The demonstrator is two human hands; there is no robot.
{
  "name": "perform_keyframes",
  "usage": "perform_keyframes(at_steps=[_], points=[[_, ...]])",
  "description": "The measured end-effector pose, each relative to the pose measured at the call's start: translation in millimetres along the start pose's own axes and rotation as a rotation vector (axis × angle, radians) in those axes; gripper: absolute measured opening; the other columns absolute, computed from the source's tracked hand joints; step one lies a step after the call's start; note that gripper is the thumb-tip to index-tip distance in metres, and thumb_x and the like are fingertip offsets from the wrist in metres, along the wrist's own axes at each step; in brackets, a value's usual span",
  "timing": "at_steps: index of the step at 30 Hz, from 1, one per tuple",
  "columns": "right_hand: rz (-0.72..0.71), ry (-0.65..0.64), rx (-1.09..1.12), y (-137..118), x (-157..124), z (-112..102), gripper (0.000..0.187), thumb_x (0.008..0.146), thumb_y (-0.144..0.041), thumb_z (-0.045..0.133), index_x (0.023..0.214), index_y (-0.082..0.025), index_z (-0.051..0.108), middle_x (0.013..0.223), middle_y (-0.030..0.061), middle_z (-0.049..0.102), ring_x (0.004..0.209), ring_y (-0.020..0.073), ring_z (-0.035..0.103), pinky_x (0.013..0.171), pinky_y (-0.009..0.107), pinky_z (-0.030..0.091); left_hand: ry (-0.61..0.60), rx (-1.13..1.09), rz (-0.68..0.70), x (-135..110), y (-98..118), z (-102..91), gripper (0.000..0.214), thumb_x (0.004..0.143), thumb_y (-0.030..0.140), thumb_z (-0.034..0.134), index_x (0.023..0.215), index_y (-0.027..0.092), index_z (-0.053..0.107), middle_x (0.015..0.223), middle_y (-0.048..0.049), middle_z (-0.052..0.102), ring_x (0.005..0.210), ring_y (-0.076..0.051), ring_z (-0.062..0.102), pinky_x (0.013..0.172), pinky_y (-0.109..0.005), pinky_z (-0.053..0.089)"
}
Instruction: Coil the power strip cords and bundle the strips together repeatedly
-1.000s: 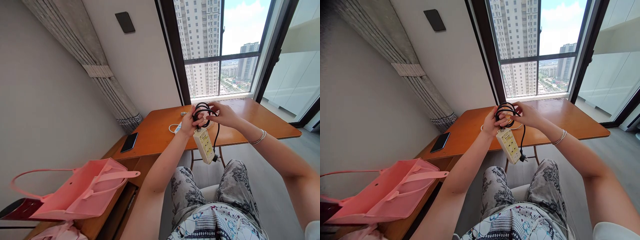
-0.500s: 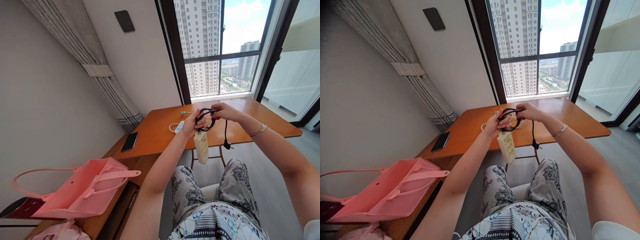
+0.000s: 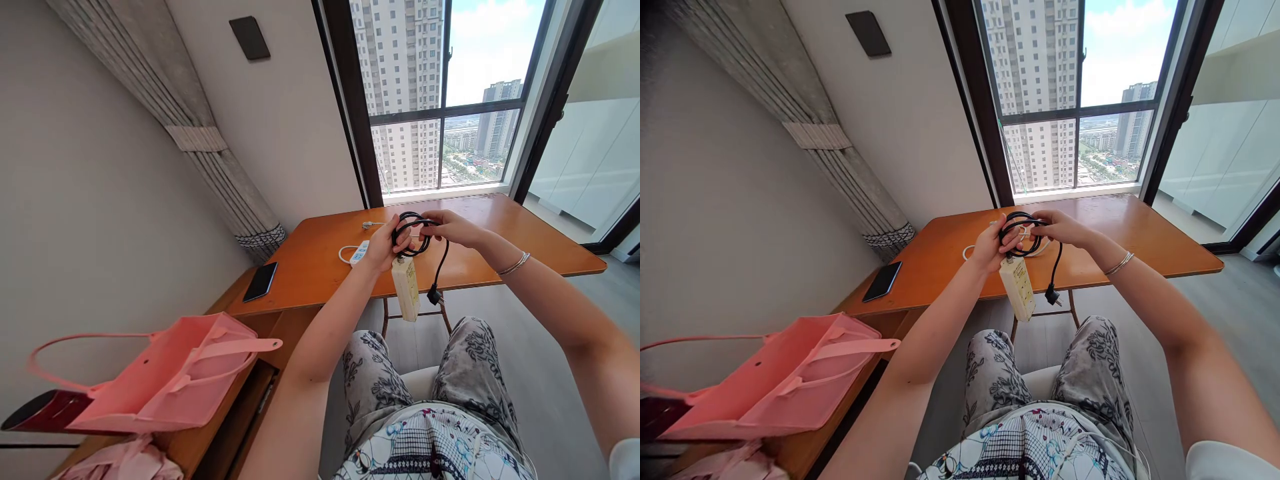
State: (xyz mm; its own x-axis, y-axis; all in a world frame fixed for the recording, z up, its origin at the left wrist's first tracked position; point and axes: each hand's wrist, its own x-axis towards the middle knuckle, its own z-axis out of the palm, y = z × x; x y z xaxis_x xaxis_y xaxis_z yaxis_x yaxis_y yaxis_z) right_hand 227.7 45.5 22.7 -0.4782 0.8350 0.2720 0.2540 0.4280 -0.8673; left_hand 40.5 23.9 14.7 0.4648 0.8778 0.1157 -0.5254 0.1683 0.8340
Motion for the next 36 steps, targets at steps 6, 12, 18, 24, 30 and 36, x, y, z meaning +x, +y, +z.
perform_keyframes(at_steps=[6,12,18,24,30,36], points=[[0.019,0.032,-0.082,9,9,2,0.036,0.084,-0.042,0.066,0.105,-0.014,0.068,0.080,0.0047,0.071,0.072,0.0146,0.063,0.055,0.023,0.042,0.033,0.089,0.044,15,-4,-10.9,0.050,0.102,0.039,0.041,0.059,0.016,0.050,0.040,0.0084,0.031,0.030,-0.003,0.024,0.046,-0.018,0.043],[-0.044,0.163,-0.248,20,22,5,0.036,0.082,-0.019,0.068,0.118,-0.017,0.067,0.103,0.0059,0.073,0.081,0.0154,0.067,0.077,0.030,0.055,0.138,0.169,0.145,32,-10,-25.0,0.047,0.098,0.045,0.051,0.059,0.018,0.050,0.036,0.0089,0.030,0.030,-0.004,0.026,0.048,-0.019,0.044],[0.228,0.218,-0.155,27,30,18,0.033,0.085,-0.022,0.073,0.117,-0.015,0.065,0.089,0.0085,0.074,0.065,0.0136,0.069,0.063,0.026,0.059,0.249,0.128,0.225,41,-10,-33.8,0.048,0.095,0.049,0.054,0.059,0.019,0.042,0.038,0.0089,0.030,0.034,-0.005,0.030,0.046,-0.018,0.040],[0.230,0.263,0.004,33,37,30,0.007,0.086,-0.018,0.070,0.090,-0.015,0.065,0.082,0.0062,0.074,0.068,0.0139,0.072,0.065,0.023,0.059,0.237,0.142,0.218,39,-6,-32.1,0.048,0.092,0.052,0.059,0.060,0.020,0.044,0.038,0.0091,0.031,0.034,-0.006,0.034,0.047,-0.019,0.041],[0.259,0.289,-0.175,32,38,28,0.016,0.086,-0.016,0.066,0.072,-0.018,0.057,0.067,0.0049,0.071,0.059,0.0146,0.068,0.054,0.023,0.054,0.186,0.187,0.202,35,-6,-29.3,0.045,0.094,0.051,0.056,0.063,0.019,0.048,0.039,0.0102,0.032,0.031,-0.005,0.031,0.053,-0.021,0.048],[0.244,0.311,-0.193,34,38,32,0.018,0.085,-0.019,0.065,0.071,-0.019,0.055,0.067,0.0047,0.071,0.062,0.0169,0.071,0.061,0.027,0.057,0.167,0.141,0.177,34,-7,-29.1,0.046,0.090,0.056,0.060,0.065,0.020,0.045,0.044,0.0093,0.037,0.035,-0.007,0.040,0.056,-0.023,0.051]])
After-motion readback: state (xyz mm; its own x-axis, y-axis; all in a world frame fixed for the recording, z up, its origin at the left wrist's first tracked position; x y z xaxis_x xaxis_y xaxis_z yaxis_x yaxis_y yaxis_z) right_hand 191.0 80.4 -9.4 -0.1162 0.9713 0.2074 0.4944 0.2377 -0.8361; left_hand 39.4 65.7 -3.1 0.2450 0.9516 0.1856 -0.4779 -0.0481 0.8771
